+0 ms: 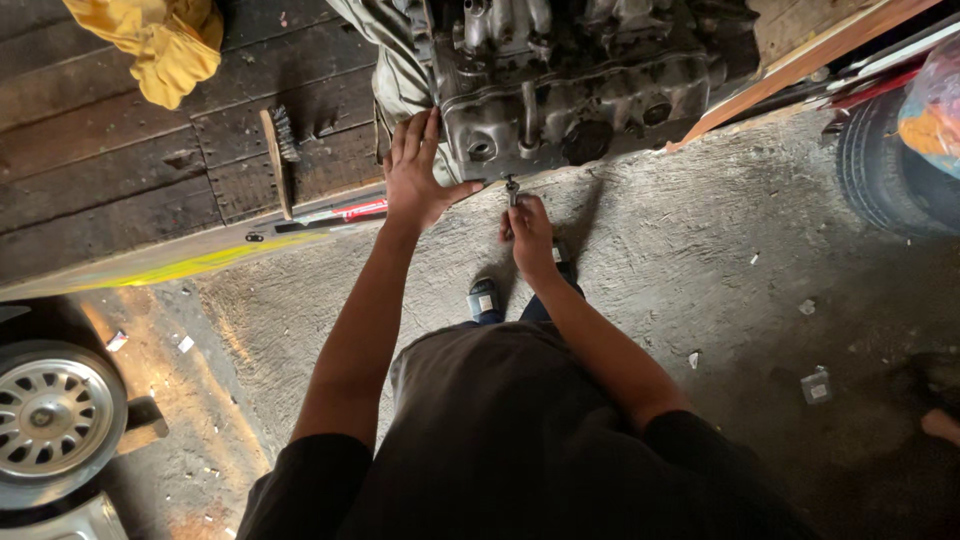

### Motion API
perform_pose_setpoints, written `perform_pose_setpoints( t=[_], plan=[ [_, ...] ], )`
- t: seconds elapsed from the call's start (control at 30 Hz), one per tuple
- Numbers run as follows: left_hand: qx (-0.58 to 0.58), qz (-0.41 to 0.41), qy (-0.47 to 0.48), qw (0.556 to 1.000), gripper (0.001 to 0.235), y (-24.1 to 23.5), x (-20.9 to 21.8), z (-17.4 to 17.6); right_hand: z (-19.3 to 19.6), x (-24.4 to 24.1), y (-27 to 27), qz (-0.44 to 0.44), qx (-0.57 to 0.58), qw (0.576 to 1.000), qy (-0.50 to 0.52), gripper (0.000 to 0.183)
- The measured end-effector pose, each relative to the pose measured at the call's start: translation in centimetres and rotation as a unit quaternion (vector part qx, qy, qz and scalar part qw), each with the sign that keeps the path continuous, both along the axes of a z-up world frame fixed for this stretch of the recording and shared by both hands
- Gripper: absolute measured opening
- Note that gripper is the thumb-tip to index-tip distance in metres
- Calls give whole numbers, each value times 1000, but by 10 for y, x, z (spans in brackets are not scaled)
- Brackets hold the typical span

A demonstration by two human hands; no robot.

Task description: The person uses a ratchet wrench to repeatedly tighten a bolt on a car engine block resting on a wooden workbench. The hands remain in frame throughout, applying torque to the fastener in a continuous repetitive motion.

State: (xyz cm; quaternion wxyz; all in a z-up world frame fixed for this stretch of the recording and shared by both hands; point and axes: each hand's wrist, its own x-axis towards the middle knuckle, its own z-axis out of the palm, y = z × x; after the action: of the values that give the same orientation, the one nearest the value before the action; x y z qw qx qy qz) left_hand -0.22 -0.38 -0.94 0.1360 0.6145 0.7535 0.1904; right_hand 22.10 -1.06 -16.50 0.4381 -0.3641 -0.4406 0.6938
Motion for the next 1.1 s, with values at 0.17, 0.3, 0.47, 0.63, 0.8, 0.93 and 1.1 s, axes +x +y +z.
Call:
perform_pose_setpoints(
  t=[0.17, 0.3, 0.47, 0.63, 0.8, 0.93, 1.1],
  plan=[
    [-15, 0, -4, 1000, 135, 2, -1, -1, 2, 3, 11, -28, 89, 993, -79, 13],
    [1, -5, -7, 1000, 136, 1, 0, 1, 47, 34, 32, -29, 238, 903, -357, 13],
    [-40, 6, -15, 999, 138, 3, 1, 4, 130, 56, 53, -13, 563, 644, -517, 9],
    [-32, 7, -24, 999, 138, 3, 1, 3, 178, 51, 54, 123, 532, 550, -632, 9],
    [-21, 4, -10, 1000, 137, 2, -1, -3, 166, 68, 68, 108, 301, 772, -550, 9],
    [-6, -4, -18, 1000, 137, 4, -2, -6, 118, 82, 45, 54, 126, 927, -349, 9],
    [24, -4, -4, 1000, 134, 2, -2, -8, 65, 52, 7, 25, -152, 984, -85, 11]
  ],
)
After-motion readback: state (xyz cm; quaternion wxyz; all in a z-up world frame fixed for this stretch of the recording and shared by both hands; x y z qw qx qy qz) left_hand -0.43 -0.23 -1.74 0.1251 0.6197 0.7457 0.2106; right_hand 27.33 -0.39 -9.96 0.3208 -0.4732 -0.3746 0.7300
